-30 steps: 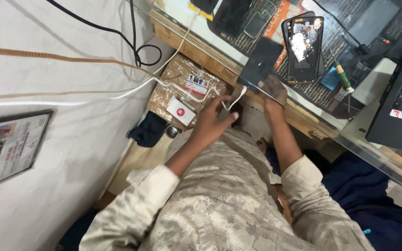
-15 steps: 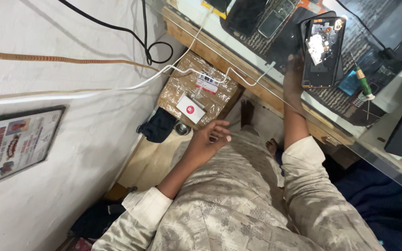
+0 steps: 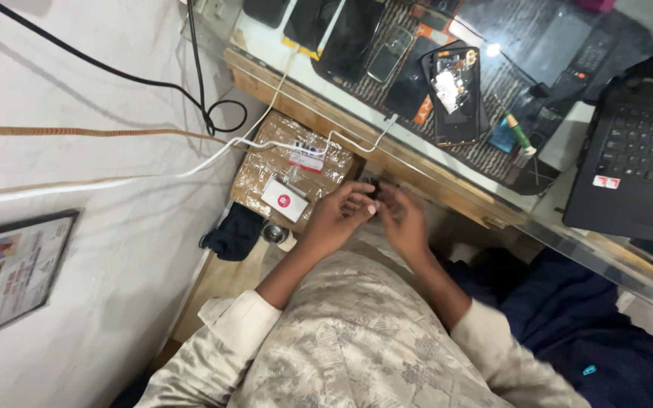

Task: The person disassembles a smartphone by removing the back cover and unscrewing internal components. They use a screwdriver to detach parts, then connect a charging cable to test the device. The phone is reassembled and placed on the counter.

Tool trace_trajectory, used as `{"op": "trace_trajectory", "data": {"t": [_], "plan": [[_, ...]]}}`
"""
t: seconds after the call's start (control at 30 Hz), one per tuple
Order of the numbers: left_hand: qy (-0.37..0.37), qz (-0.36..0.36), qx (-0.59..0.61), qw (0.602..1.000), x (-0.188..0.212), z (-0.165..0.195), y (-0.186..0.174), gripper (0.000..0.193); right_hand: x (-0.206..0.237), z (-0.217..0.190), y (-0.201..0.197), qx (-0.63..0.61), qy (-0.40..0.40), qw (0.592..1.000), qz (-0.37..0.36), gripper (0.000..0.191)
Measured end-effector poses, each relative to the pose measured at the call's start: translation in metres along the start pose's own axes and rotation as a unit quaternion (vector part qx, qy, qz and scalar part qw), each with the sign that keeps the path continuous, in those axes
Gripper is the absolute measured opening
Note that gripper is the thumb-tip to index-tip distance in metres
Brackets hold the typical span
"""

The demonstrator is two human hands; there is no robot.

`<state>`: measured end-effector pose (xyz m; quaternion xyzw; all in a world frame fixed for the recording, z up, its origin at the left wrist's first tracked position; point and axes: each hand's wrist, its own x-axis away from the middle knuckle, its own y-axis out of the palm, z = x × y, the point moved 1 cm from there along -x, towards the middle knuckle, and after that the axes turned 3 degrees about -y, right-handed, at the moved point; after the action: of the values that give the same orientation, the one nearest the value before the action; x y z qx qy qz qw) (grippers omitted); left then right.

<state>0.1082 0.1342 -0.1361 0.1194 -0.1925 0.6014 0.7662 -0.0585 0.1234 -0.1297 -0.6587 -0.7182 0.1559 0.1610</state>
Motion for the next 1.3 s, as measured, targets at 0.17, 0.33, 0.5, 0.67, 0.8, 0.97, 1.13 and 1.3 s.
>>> {"op": "trace_trajectory", "data": {"t": [0.17,0.33,0.5,0.67,0.8,0.97,1.13,1.3], "plan": [[0.017,-0.001,-0.008,1.000,-0.031,0.019,0.017,0.037,-0.026,-0.023,-0.061,0.139,-0.088,0.972,0.169,0.033],[0.061,0.038,-0.020,0.997,-0.062,0.038,0.037,0.034,-0.088,-0.007,-0.082,0.284,-0.163,0.935,0.137,0.096],[0.051,0.087,-0.027,0.995,-0.075,0.042,0.044,0.036,-0.104,0.003,-0.080,0.310,-0.141,0.936,0.094,0.095],[0.040,0.136,-0.015,0.990,-0.081,0.035,0.048,0.035,-0.107,0.014,-0.085,0.277,-0.161,0.942,0.096,0.089],[0.018,0.157,0.014,0.987,-0.082,0.030,0.051,0.036,-0.115,0.013,-0.082,0.234,-0.159,0.955,0.093,0.092],[0.045,0.186,0.048,0.980,-0.075,0.025,0.044,0.035,-0.137,-0.003,-0.058,0.204,-0.190,0.959,0.053,0.097],[0.030,0.225,0.026,0.974,-0.073,0.031,0.029,0.037,-0.162,-0.031,-0.028,0.219,-0.193,0.955,0.054,0.096],[0.021,0.245,-0.045,0.968,-0.077,0.047,0.016,0.041,-0.179,-0.061,-0.013,0.237,-0.155,0.958,0.034,0.101]]}}
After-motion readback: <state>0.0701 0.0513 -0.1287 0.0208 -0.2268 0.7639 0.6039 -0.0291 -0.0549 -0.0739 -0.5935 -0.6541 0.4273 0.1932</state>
